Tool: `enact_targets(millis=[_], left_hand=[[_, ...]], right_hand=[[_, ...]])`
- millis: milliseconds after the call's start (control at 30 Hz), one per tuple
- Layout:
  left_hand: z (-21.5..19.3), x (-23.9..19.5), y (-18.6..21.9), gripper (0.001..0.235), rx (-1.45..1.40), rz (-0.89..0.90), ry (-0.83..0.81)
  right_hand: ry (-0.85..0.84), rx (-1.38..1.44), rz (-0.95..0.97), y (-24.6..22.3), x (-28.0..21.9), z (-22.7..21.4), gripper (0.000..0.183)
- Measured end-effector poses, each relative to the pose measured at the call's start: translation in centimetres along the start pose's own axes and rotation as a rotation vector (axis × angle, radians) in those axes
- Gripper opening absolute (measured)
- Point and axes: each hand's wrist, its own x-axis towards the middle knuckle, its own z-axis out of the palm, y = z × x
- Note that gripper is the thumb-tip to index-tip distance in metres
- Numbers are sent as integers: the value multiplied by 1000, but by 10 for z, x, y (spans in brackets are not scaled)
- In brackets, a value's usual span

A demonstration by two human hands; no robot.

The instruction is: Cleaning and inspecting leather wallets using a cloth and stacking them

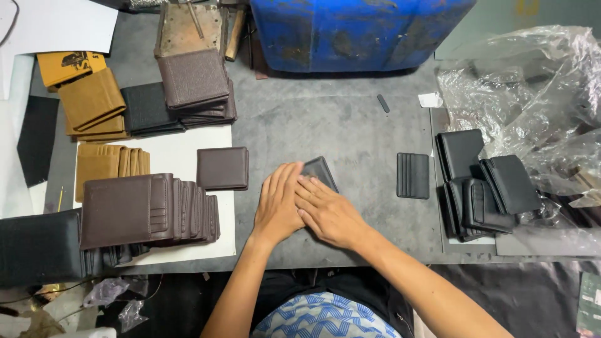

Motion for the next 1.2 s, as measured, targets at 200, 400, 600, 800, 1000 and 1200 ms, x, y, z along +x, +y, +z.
enact_targets(millis=[200, 400, 600, 800, 1000, 1200], left_hand=[[-17, 10, 12, 129, -75, -151, -124], [-8, 4, 15, 107, 7, -42, 65], [-3, 9, 41, 94, 106, -24, 135], [1, 6, 48, 86, 112, -85, 47], [-10, 8, 53, 81, 105, -102, -14], [-10, 4, 53, 81, 134, -90, 66]], right_hand=[[157, -219, 371, 53, -16, -18, 37], [500, 293, 855, 0, -73, -43, 25], [710, 640, 1182, 8, -95, -39, 30], [362, 694, 881, -7, -62, -55, 47], [383, 539, 808, -13, -53, -36, 30], [527, 467, 1153, -8, -61, -39, 24]])
